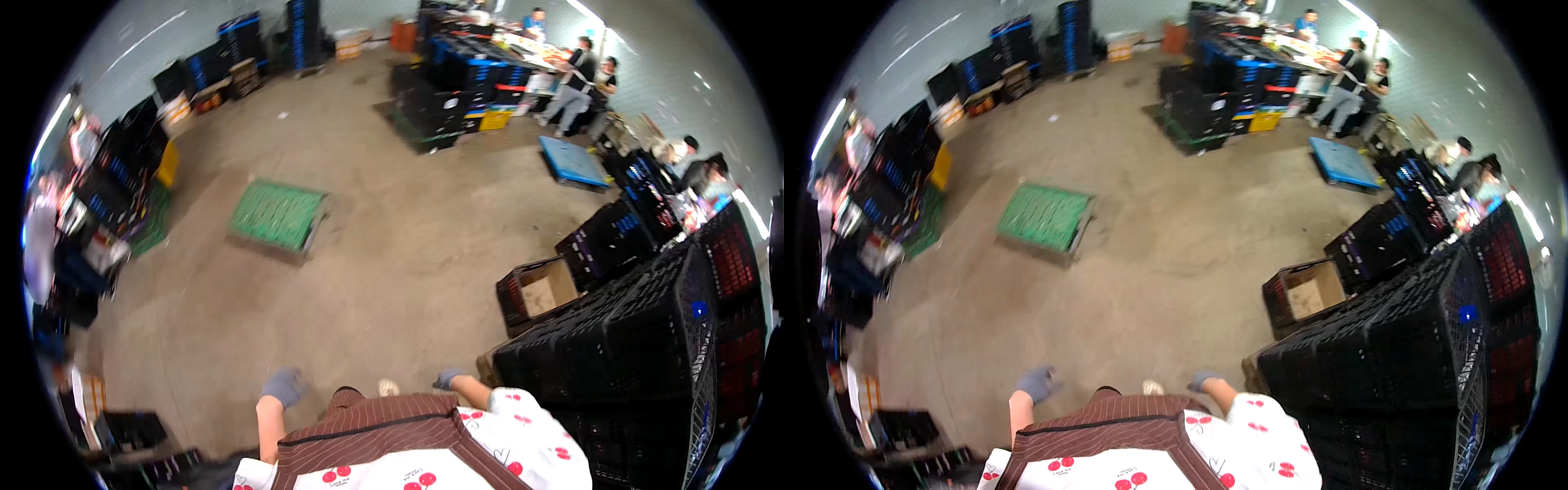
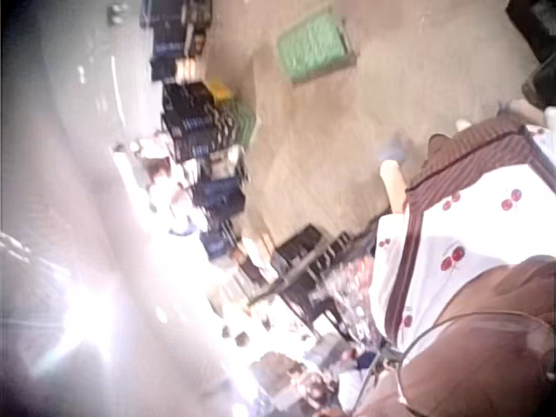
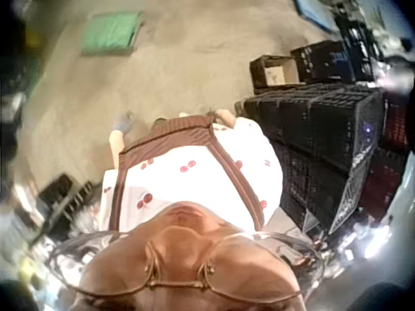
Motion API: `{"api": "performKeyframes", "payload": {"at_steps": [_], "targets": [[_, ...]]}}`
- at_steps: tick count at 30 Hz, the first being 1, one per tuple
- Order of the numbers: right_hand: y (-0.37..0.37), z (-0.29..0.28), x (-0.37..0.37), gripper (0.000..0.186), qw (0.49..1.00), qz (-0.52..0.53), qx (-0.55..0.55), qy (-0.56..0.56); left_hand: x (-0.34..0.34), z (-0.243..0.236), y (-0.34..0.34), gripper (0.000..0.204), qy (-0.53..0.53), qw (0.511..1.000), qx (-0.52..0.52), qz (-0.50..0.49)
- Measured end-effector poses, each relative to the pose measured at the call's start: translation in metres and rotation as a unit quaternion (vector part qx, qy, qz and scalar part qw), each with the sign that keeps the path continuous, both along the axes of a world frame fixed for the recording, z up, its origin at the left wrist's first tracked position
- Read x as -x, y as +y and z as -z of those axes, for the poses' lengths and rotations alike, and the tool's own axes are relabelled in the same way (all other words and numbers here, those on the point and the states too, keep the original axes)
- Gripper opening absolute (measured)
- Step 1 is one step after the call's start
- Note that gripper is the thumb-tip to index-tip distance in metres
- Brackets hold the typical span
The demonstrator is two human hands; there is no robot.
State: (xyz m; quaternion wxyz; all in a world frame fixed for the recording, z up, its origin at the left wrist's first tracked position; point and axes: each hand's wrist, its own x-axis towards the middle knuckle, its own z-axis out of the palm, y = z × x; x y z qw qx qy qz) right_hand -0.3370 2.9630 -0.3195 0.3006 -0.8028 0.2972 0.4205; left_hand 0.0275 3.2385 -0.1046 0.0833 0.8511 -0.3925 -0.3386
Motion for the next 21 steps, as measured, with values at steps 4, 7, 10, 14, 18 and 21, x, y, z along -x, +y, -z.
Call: {"api": "performKeyframes", "payload": {"at_steps": [4,7,10,14,18,21], "targets": [[-0.083,-0.013,-0.04,0.05,0.957,0.228,-0.118,-0.133,-0.039,-0.029,-0.164,0.054,0.165,0.975,-0.058,0.134],[-0.155,-0.008,-0.086,0.051,0.954,0.221,-0.014,-0.204,-0.098,-0.012,-0.285,0.06,-0.005,0.986,-0.104,0.13],[-0.232,0.013,-0.122,0.05,0.947,0.252,-0.017,-0.2,-0.154,0.009,-0.417,0.06,-0.118,0.942,-0.197,0.246],[-0.334,0.038,-0.093,0.052,0.959,0.262,-0.077,-0.075,-0.16,0.022,-0.616,0.056,-0.143,0.918,-0.087,0.359],[-0.452,-0.009,-0.065,0.049,0.911,0.395,-0.036,-0.115,-0.109,-0.009,-0.792,0.053,-0.069,0.889,-0.04,0.451],[-0.538,-0.045,-0.061,0.047,0.703,0.67,0.012,-0.237,-0.066,0.003,-0.905,0.05,-0.036,0.816,0.017,0.577]]}}
